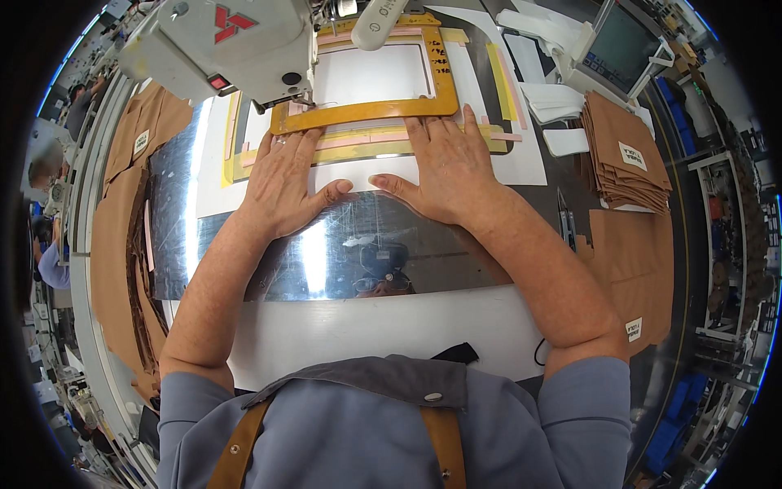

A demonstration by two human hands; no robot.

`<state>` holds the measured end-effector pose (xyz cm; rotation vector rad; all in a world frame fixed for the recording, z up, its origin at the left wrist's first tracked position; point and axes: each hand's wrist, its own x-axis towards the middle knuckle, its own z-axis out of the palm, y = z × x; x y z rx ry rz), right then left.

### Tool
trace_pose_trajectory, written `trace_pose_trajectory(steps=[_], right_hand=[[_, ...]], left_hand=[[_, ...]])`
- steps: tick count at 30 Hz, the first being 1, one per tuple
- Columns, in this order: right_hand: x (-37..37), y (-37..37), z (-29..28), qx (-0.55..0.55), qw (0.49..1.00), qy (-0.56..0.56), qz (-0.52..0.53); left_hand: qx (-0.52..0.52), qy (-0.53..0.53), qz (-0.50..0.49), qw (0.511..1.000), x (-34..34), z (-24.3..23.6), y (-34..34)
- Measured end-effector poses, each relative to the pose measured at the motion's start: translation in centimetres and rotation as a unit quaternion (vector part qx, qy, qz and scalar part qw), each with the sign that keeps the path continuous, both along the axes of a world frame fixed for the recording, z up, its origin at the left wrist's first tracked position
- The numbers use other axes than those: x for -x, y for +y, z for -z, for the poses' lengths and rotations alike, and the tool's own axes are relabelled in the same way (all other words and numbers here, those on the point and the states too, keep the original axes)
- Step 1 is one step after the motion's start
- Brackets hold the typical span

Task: Using an industrial sewing machine to attach pockets and labels to leather bags.

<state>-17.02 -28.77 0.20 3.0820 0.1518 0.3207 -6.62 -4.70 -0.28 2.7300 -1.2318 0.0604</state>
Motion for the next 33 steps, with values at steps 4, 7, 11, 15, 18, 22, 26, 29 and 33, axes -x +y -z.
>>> trace_pose_trajectory(steps=[4,7,11,15,18,22,26,29,33], right_hand=[[-0.3,0.7,-0.7,-0.008,1.000,0.001,-0.002],[0.9,-0.7,-0.8,0.006,0.999,0.022,0.023],[1.0,0.1,-1.9,0.036,0.995,0.079,0.049],[2.5,-2.1,-2.1,0.075,0.991,0.078,0.084],[3.9,-4.5,-2.6,0.023,0.995,0.048,0.084],[4.7,-5.1,-3.0,-0.009,0.999,-0.002,0.048],[5.2,-5.2,-2.6,-0.031,0.999,-0.008,0.030],[5.6,-4.3,-2.8,-0.041,0.999,-0.010,0.020],[5.9,-4.4,-2.8,-0.051,0.999,-0.002,0.006]], left_hand=[[0.063,-0.059,0.010,0.996,0.4,-0.7,1.1],[0.063,-0.048,0.014,0.997,0.3,-0.7,0.3],[-0.007,-0.089,-0.020,0.996,0.5,-0.7,3.4],[0.088,-0.124,-0.160,0.975,-1.6,-2.7,11.0],[0.200,-0.186,-0.318,0.908,-6.5,-3.4,20.7],[0.123,-0.182,-0.417,0.882,-9.3,-4.5,31.3],[0.038,-0.145,-0.392,0.908,-10.7,-5.9,31.3],[-0.012,-0.192,-0.356,0.914,-11.2,-5.8,31.0],[0.057,-0.134,-0.399,0.905,-9.0,-7.0,29.8]])
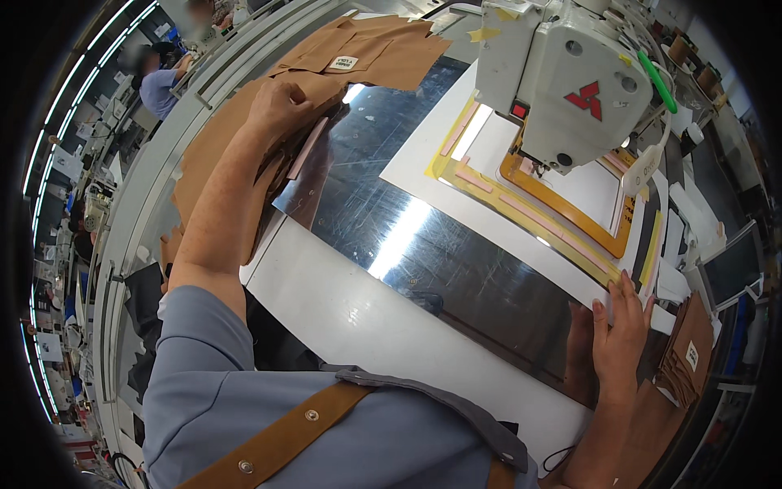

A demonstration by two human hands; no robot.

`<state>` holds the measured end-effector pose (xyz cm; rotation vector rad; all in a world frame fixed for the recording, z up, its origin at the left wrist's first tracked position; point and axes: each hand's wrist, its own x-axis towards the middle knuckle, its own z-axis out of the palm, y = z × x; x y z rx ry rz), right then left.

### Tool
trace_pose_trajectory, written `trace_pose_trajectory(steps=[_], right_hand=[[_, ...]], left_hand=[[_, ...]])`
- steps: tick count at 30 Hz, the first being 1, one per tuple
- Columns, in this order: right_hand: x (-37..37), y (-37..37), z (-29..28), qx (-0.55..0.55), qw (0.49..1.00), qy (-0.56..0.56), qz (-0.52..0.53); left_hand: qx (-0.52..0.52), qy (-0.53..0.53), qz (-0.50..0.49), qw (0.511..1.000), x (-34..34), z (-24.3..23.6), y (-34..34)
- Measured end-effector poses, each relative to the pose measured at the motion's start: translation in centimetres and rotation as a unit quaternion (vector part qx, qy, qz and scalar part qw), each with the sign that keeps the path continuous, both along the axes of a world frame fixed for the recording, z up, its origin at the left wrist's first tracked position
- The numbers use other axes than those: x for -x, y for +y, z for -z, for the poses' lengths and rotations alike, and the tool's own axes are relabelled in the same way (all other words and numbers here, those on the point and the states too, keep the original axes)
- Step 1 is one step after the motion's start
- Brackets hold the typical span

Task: Using an industrial sewing machine to attach pockets and labels to leather bags.

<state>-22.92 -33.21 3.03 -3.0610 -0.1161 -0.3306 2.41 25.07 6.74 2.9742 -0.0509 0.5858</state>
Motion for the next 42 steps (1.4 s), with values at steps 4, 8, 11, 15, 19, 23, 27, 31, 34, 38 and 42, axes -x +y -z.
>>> trace_pose_trajectory(steps=[4,8,11,15,19,23,27,31,34,38,42], right_hand=[[0.0,0.0,0.0,-0.008,1.000,-0.004,0.000],[-0.1,0.1,-0.2,-0.013,1.000,-0.010,-0.007],[0.0,0.2,-0.3,-0.017,1.000,-0.013,-0.011],[0.0,0.3,0.0,-0.023,1.000,-0.012,-0.014],[-0.1,0.8,-0.3,-0.034,0.999,-0.005,-0.017],[-0.3,1.1,-0.4,-0.036,0.999,-0.005,-0.023],[0.0,0.9,-0.4,-0.034,0.999,-0.020,-0.037],[0.3,0.7,-0.2,-0.036,0.999,-0.019,-0.036],[0.0,1.5,-0.5,-0.068,0.995,-0.027,-0.064],[0.0,4.1,-1.4,-0.234,0.968,0.026,-0.083],[-0.9,6.3,-0.4,-0.447,0.875,0.137,-0.121]], left_hand=[[-0.005,0.035,-0.014,0.999,-1.0,-0.2,0.6],[-0.021,0.009,-0.012,1.000,-1.5,0.0,0.8],[-0.031,0.014,-0.035,0.999,-1.3,0.0,1.4],[0.064,0.014,-0.041,0.997,-0.9,0.5,1.9],[0.046,0.037,0.001,0.998,-0.9,0.1,1.5],[-0.101,0.028,-0.001,0.995,-1.6,0.0,1.0],[-0.056,0.039,-0.019,0.997,-2.0,-0.3,1.4],[0.098,-0.007,-0.136,0.986,-1.6,-0.3,2.4],[0.390,-0.038,-0.112,0.913,-2.2,1.1,9.8],[0.722,-0.040,0.132,0.678,1.7,-0.3,1.3],[0.746,0.107,0.284,0.592,12.2,-0.6,-10.6]])
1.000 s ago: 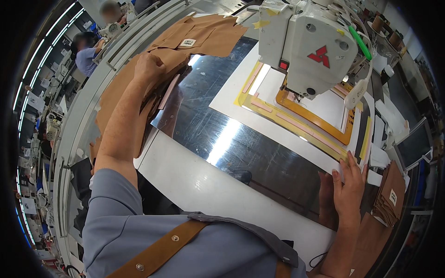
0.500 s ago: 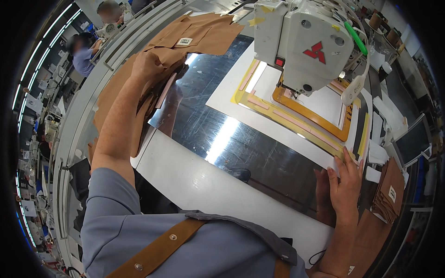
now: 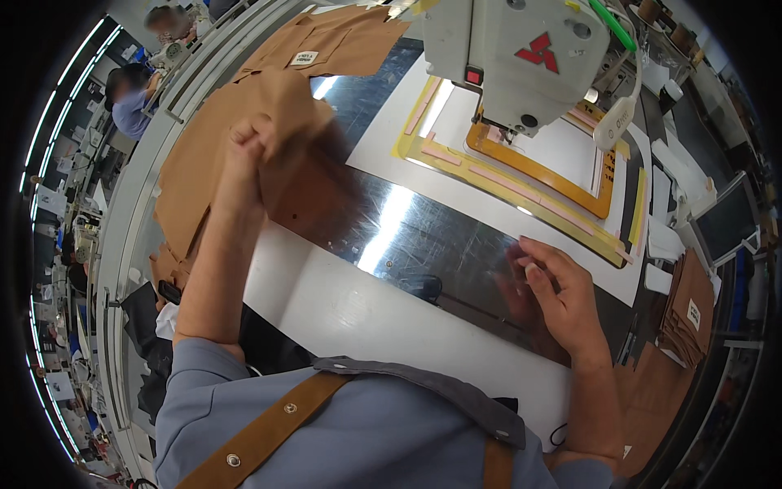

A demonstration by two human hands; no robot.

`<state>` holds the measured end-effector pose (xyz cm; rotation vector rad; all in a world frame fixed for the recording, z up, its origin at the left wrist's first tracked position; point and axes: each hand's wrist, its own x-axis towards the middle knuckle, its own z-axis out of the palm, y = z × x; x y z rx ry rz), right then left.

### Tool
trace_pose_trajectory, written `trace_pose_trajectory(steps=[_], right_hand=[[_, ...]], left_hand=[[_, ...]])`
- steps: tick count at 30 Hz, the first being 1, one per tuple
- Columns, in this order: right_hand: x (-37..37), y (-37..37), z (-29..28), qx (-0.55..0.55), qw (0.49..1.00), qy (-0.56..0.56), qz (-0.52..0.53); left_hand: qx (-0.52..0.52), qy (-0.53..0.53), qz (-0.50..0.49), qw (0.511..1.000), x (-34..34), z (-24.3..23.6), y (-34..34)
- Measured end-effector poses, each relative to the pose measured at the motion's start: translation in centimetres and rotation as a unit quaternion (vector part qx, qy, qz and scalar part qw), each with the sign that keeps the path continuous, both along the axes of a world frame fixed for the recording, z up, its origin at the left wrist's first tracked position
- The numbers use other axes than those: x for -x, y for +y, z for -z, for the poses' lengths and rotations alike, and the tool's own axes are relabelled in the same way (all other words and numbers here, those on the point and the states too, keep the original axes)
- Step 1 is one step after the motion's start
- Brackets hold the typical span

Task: Using an industrial sewing machine to attach pockets and labels to leather bags.

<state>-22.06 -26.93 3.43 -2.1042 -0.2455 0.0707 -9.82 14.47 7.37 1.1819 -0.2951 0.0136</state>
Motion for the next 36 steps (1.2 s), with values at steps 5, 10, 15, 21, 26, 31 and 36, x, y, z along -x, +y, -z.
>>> trace_pose_trajectory(steps=[5,10,15,21,26,31,36], right_hand=[[-1.9,1.4,1.3,-0.325,0.920,0.221,0.006],[-2.1,-0.2,1.1,-0.221,0.960,0.103,0.139],[-1.3,0.0,-0.8,-0.263,0.929,0.243,0.097],[-0.4,-1.5,-0.5,-0.265,0.958,0.076,0.085],[0.6,-8.0,-2.3,-0.142,0.984,0.106,0.012],[-0.9,-8.5,-1.8,-0.095,0.988,0.094,0.080],[-3.9,-6.1,1.9,0.131,0.968,-0.077,0.200]], left_hand=[[-0.155,-0.038,0.288,0.944,9.9,2.5,-9.6],[-0.290,-0.124,0.392,0.864,10.0,2.9,-11.8],[-0.467,-0.216,-0.017,0.857,0.3,4.4,-11.2],[-0.600,-0.369,-0.074,0.706,-0.6,7.4,-11.9],[-0.578,-0.219,-0.038,0.785,2.5,6.2,-11.6],[-0.626,-0.119,-0.070,0.767,3.9,4.4,-12.1],[-0.600,-0.060,-0.034,0.797,2.9,3.5,-12.6]])
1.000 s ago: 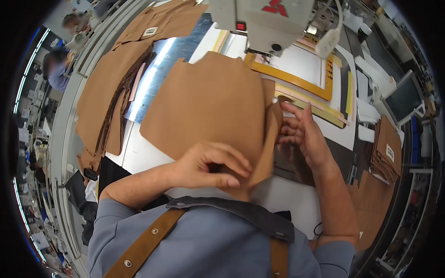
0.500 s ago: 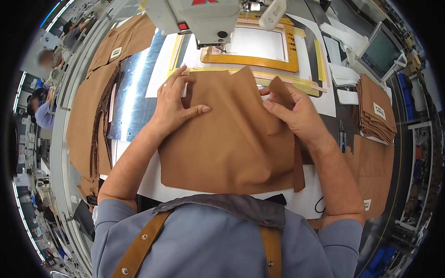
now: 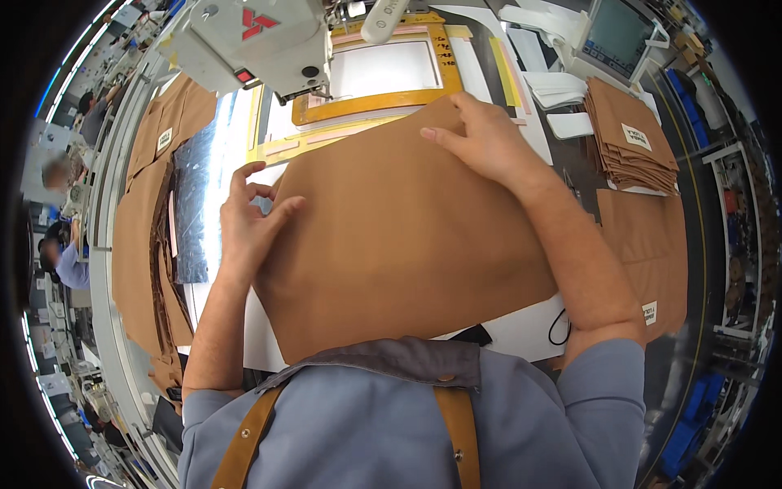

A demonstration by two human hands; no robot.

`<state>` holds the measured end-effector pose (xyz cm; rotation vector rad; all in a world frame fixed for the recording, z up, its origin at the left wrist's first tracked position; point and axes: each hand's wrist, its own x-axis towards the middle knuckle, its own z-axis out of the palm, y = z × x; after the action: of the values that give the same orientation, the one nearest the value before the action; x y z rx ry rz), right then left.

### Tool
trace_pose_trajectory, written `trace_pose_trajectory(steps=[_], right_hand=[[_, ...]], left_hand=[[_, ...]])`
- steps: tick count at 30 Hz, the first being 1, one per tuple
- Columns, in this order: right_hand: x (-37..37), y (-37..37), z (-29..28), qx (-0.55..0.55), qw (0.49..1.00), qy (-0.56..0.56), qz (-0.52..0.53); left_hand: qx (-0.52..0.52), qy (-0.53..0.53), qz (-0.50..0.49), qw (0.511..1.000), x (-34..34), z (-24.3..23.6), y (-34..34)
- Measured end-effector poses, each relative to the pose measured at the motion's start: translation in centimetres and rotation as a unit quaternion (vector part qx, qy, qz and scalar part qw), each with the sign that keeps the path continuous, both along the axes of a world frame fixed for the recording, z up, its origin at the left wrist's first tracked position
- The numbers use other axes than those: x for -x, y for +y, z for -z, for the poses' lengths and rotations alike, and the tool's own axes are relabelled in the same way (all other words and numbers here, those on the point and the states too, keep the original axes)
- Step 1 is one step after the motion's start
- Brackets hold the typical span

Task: Using an industrial sewing machine to attach pockets and labels to leather bags.

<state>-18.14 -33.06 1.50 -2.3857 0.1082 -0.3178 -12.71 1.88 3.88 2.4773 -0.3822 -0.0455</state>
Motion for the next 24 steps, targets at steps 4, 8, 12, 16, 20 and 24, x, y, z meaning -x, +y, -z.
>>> trace_pose_trajectory(steps=[4,8,12,16,20,24], right_hand=[[-0.3,0.4,-1.2,0.088,0.994,0.062,0.023],[0.3,-0.9,-0.8,0.112,0.989,0.049,0.081],[0.8,-1.6,-0.6,0.057,0.995,0.039,0.066],[1.2,-2.1,-0.2,-0.004,0.999,0.003,0.041],[1.2,-2.6,-0.9,-0.074,0.996,0.052,0.013],[0.3,-2.6,0.3,-0.063,0.996,0.025,0.054]], left_hand=[[0.197,0.078,-0.014,0.977,-2.7,1.1,1.3],[0.149,0.085,0.003,0.985,-4.5,0.4,0.7],[0.160,0.224,0.090,0.957,-5.5,-0.3,-0.3],[0.034,0.261,0.045,0.964,-4.2,-2.7,-0.9],[0.229,0.249,0.106,0.935,-2.8,-2.4,-0.5],[0.257,0.253,0.100,0.927,-3.5,-2.0,-0.7]])
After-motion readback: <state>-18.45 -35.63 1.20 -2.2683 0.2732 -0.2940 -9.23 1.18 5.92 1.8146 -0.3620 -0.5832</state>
